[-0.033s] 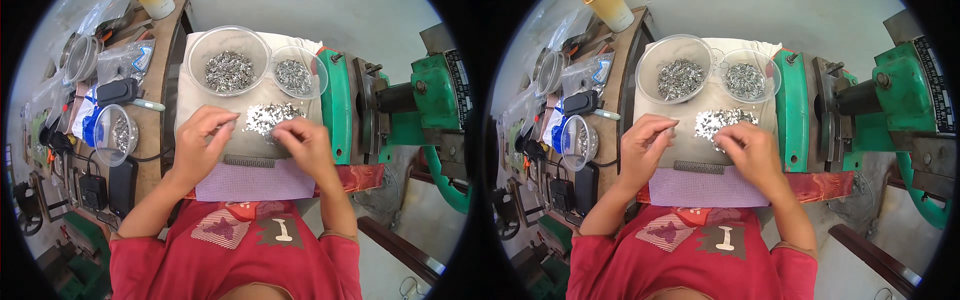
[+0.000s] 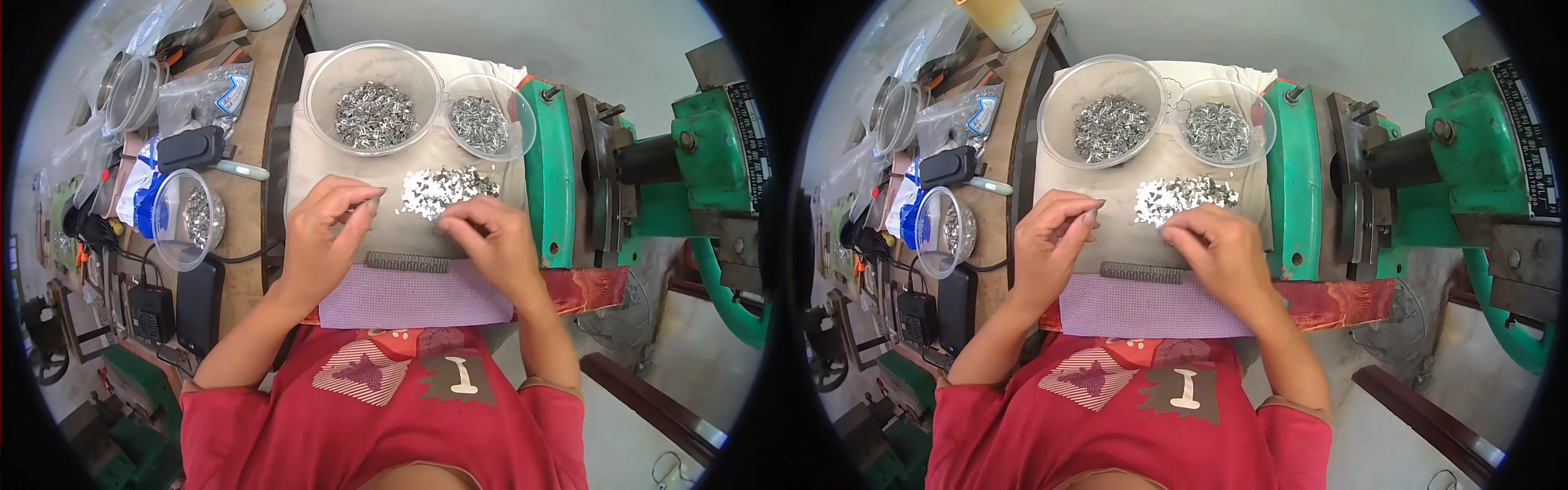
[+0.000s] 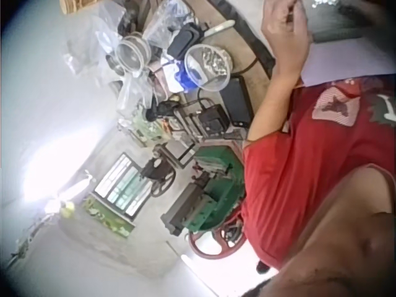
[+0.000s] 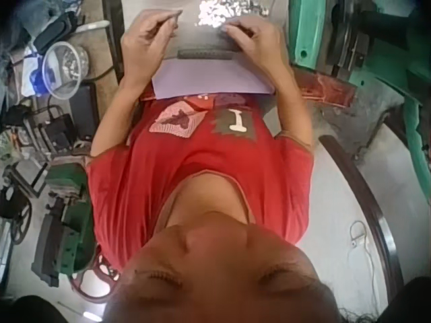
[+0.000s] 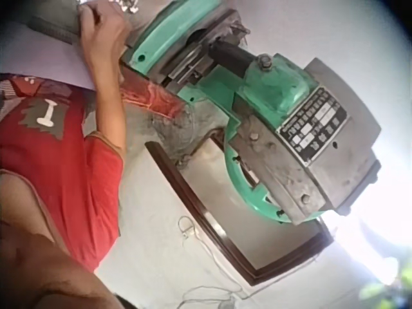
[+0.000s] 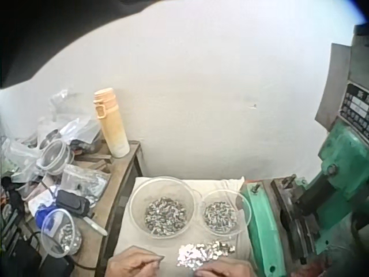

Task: The person aligns small metal fasteners into slots of a metal fixture, places the fixture into a press machine, presses it, and then removes the fixture to arrange additional metal components onto it.

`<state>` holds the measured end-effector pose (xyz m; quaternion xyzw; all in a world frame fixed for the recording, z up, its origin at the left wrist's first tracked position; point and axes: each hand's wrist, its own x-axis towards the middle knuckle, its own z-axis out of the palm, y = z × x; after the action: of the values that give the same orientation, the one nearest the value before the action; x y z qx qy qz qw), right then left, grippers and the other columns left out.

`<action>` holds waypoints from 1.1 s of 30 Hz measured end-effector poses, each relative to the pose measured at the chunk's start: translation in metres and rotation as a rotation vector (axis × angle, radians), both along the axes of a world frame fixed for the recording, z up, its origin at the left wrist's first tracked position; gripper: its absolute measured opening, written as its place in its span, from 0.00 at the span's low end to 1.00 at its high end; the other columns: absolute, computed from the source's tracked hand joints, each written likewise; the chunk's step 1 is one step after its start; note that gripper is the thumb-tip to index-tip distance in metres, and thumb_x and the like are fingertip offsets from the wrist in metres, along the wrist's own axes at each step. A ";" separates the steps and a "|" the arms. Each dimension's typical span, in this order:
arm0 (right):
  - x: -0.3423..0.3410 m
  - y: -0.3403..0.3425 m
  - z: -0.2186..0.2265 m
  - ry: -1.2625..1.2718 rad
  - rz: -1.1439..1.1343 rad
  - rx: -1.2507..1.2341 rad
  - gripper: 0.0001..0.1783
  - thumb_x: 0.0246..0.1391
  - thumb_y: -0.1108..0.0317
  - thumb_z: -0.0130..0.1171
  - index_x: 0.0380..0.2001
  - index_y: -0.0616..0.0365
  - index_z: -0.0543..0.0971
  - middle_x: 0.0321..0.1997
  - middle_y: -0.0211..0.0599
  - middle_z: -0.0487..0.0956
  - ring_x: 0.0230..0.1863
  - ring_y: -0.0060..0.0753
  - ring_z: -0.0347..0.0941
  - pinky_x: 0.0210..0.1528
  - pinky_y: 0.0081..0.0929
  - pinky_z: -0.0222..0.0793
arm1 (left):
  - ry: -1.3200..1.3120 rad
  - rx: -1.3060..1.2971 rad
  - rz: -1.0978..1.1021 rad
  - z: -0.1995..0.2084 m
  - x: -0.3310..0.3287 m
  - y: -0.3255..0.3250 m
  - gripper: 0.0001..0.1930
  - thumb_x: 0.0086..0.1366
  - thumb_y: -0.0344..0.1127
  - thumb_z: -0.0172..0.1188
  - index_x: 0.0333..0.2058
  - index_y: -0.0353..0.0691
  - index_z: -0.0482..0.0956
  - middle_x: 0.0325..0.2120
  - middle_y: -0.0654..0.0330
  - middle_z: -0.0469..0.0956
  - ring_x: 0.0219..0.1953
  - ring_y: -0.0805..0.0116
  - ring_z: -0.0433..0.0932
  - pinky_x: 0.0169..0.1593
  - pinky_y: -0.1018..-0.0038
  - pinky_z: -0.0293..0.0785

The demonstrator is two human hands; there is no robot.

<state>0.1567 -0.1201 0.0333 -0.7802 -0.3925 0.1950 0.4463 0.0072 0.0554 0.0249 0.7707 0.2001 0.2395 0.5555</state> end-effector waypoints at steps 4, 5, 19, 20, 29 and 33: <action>-0.013 0.004 -0.023 -0.249 0.066 0.023 0.05 0.48 0.70 0.70 0.28 0.57 0.84 0.28 0.36 0.79 0.31 0.42 0.76 0.35 0.36 0.72 | 0.015 -0.072 0.010 -0.025 -0.007 -0.003 0.07 0.67 0.25 0.59 0.42 0.32 0.83 0.36 0.58 0.79 0.31 0.76 0.77 0.35 0.79 0.74; -0.015 0.004 -0.025 -0.322 0.090 -0.001 0.05 0.46 0.70 0.70 0.28 0.56 0.85 0.28 0.34 0.77 0.33 0.40 0.75 0.35 0.36 0.72 | -0.001 -0.059 0.011 -0.030 -0.006 -0.004 0.07 0.68 0.26 0.59 0.42 0.33 0.83 0.36 0.59 0.78 0.31 0.76 0.76 0.34 0.79 0.73; -0.020 0.001 -0.018 -0.513 0.091 -0.052 0.06 0.43 0.72 0.71 0.26 0.55 0.82 0.29 0.31 0.74 0.36 0.39 0.70 0.39 0.35 0.68 | -0.023 -0.045 0.000 -0.040 -0.003 0.004 0.07 0.66 0.26 0.61 0.42 0.35 0.84 0.30 0.63 0.75 0.27 0.79 0.71 0.31 0.81 0.67; -0.020 0.003 -0.021 -0.550 0.124 -0.050 0.06 0.43 0.72 0.71 0.26 0.55 0.82 0.29 0.31 0.73 0.36 0.39 0.70 0.39 0.35 0.68 | -0.021 -0.050 -0.001 -0.039 -0.002 0.004 0.07 0.66 0.26 0.61 0.42 0.35 0.84 0.30 0.63 0.75 0.27 0.79 0.71 0.31 0.81 0.67; -0.015 -0.012 -0.019 -0.261 0.056 -0.086 0.04 0.46 0.71 0.70 0.28 0.56 0.86 0.30 0.30 0.78 0.39 0.38 0.70 0.45 0.33 0.65 | -0.012 -0.054 0.009 -0.039 -0.007 0.013 0.07 0.66 0.26 0.61 0.41 0.36 0.84 0.28 0.63 0.74 0.25 0.78 0.70 0.30 0.79 0.66; -0.019 -0.024 -0.018 -0.149 0.012 -0.162 0.04 0.48 0.69 0.70 0.29 0.56 0.86 0.33 0.29 0.79 0.44 0.37 0.68 0.50 0.31 0.62 | 0.163 0.023 -0.051 -0.034 -0.010 0.014 0.07 0.65 0.26 0.61 0.40 0.35 0.83 0.27 0.62 0.73 0.24 0.75 0.71 0.29 0.77 0.67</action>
<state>0.1380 -0.1438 0.0151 -0.8238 -0.4122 0.1701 0.3501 -0.0030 0.0698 -0.0091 0.7987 0.2222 0.1643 0.5344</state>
